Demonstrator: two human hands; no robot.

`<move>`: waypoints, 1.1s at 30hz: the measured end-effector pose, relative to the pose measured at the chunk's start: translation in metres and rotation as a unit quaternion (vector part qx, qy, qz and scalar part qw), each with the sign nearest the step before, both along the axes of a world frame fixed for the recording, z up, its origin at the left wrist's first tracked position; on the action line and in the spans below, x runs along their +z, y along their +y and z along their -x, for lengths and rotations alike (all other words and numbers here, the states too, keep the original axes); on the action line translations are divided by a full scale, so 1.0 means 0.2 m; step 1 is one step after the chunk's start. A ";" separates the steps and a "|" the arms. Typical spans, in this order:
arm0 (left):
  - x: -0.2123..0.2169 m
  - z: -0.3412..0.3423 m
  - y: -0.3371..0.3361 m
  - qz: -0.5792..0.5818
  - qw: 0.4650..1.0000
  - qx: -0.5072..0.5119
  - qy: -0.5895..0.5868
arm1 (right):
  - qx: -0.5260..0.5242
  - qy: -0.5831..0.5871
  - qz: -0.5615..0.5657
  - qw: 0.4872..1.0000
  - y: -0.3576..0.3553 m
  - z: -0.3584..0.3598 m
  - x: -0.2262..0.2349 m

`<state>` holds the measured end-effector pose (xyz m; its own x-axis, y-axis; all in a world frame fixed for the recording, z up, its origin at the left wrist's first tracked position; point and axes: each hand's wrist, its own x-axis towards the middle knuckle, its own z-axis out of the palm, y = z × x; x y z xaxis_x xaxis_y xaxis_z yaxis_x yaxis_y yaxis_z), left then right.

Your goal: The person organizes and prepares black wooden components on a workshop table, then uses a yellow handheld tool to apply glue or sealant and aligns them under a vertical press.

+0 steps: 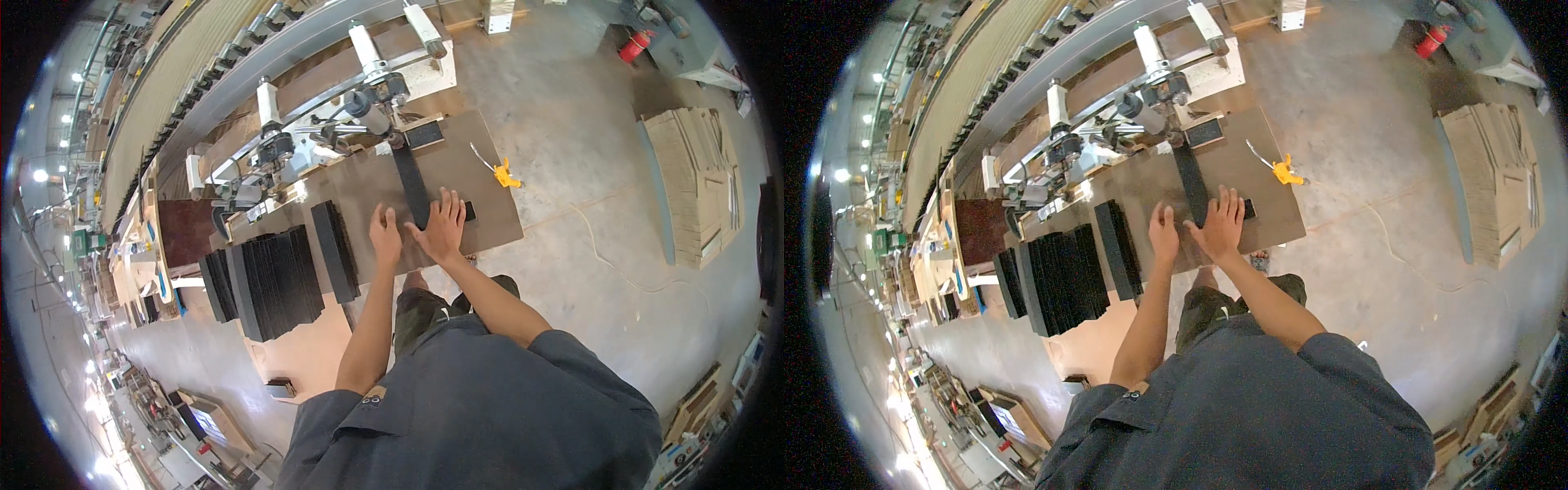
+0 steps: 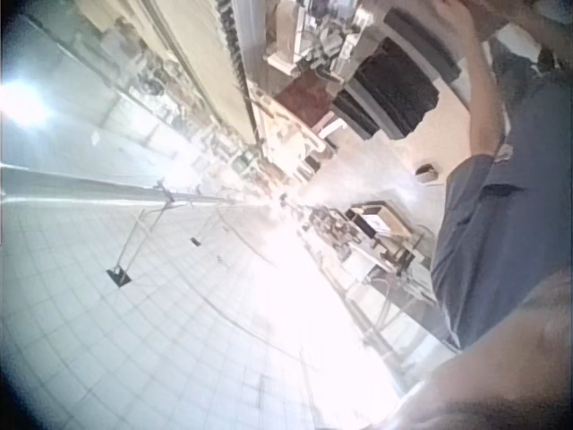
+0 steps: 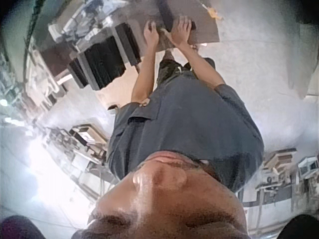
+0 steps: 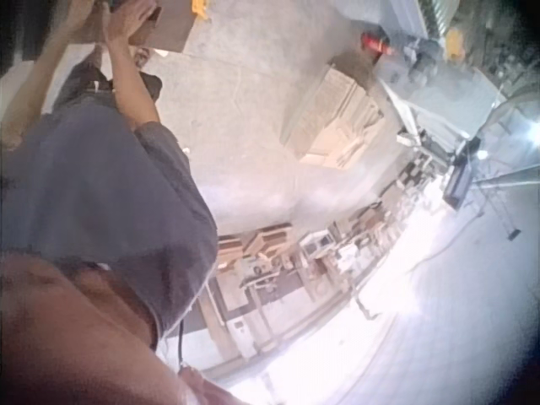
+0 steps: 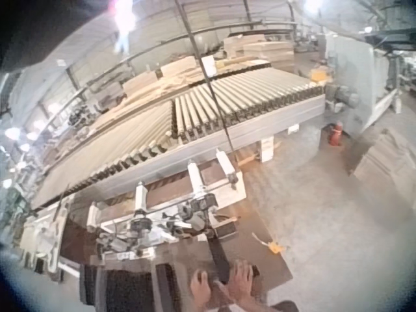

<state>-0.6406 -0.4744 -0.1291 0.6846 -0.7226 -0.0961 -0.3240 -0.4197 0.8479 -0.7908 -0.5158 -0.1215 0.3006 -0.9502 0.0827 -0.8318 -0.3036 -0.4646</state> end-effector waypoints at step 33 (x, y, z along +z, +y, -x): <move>0.06 -0.02 0.00 -0.188 0.959 0.016 -0.213 | 0.140 -0.020 0.032 0.989 -0.17 0.27 0.00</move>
